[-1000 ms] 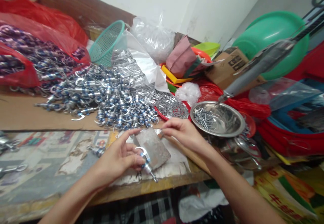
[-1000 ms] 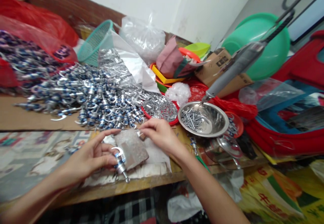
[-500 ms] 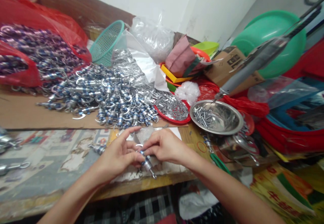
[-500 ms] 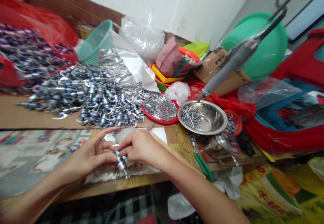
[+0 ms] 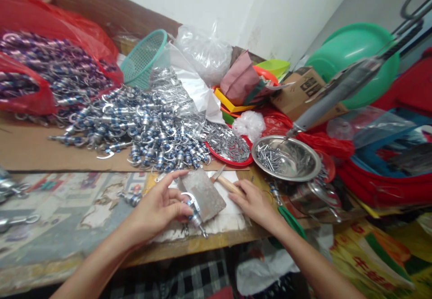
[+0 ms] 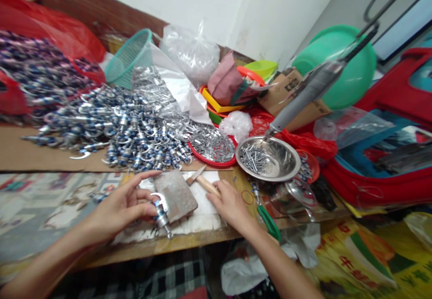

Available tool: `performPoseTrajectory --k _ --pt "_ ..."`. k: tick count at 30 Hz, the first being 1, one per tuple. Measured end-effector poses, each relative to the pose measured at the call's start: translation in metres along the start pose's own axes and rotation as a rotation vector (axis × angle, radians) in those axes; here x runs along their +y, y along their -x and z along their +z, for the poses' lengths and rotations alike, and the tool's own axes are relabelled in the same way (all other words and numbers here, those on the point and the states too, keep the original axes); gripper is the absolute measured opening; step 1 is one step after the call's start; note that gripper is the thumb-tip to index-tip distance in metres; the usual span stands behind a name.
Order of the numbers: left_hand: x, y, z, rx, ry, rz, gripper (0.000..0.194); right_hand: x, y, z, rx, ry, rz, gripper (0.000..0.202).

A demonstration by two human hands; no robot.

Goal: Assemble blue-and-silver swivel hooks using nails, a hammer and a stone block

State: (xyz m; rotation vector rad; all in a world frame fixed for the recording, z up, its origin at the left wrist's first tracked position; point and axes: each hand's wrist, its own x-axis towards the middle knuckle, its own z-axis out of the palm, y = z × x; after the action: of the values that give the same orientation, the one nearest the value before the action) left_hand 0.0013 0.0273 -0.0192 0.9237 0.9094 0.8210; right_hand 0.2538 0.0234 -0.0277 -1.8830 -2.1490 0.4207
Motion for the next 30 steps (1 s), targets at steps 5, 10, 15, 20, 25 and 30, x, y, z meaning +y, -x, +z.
performPoseTrajectory --k 5,10,15,20,25,30 --pt "-0.002 0.0 0.0 -0.011 0.018 0.009 0.075 -0.034 0.022 -0.023 0.233 -0.178 -0.207 0.027" --pt "-0.003 0.0 0.0 -0.019 0.014 0.04 0.075 -0.059 0.046 -0.032 0.268 -0.169 -0.456 0.053" --pt "-0.003 -0.001 0.0 -0.023 0.006 0.049 0.072 -0.06 0.055 -0.021 0.11 -0.036 -0.406 0.05" --pt "-0.002 0.0 -0.001 0.015 -0.011 0.03 0.076 -0.051 0.048 -0.017 0.079 -0.148 -0.333 0.046" --pt "0.002 0.007 -0.001 0.104 -0.195 0.03 0.037 -0.02 0.004 -0.003 0.136 -0.266 -0.13 0.04" --pt "0.001 0.008 0.002 0.215 -0.462 0.242 0.006 -0.007 -0.051 0.001 0.051 0.085 -0.114 0.029"
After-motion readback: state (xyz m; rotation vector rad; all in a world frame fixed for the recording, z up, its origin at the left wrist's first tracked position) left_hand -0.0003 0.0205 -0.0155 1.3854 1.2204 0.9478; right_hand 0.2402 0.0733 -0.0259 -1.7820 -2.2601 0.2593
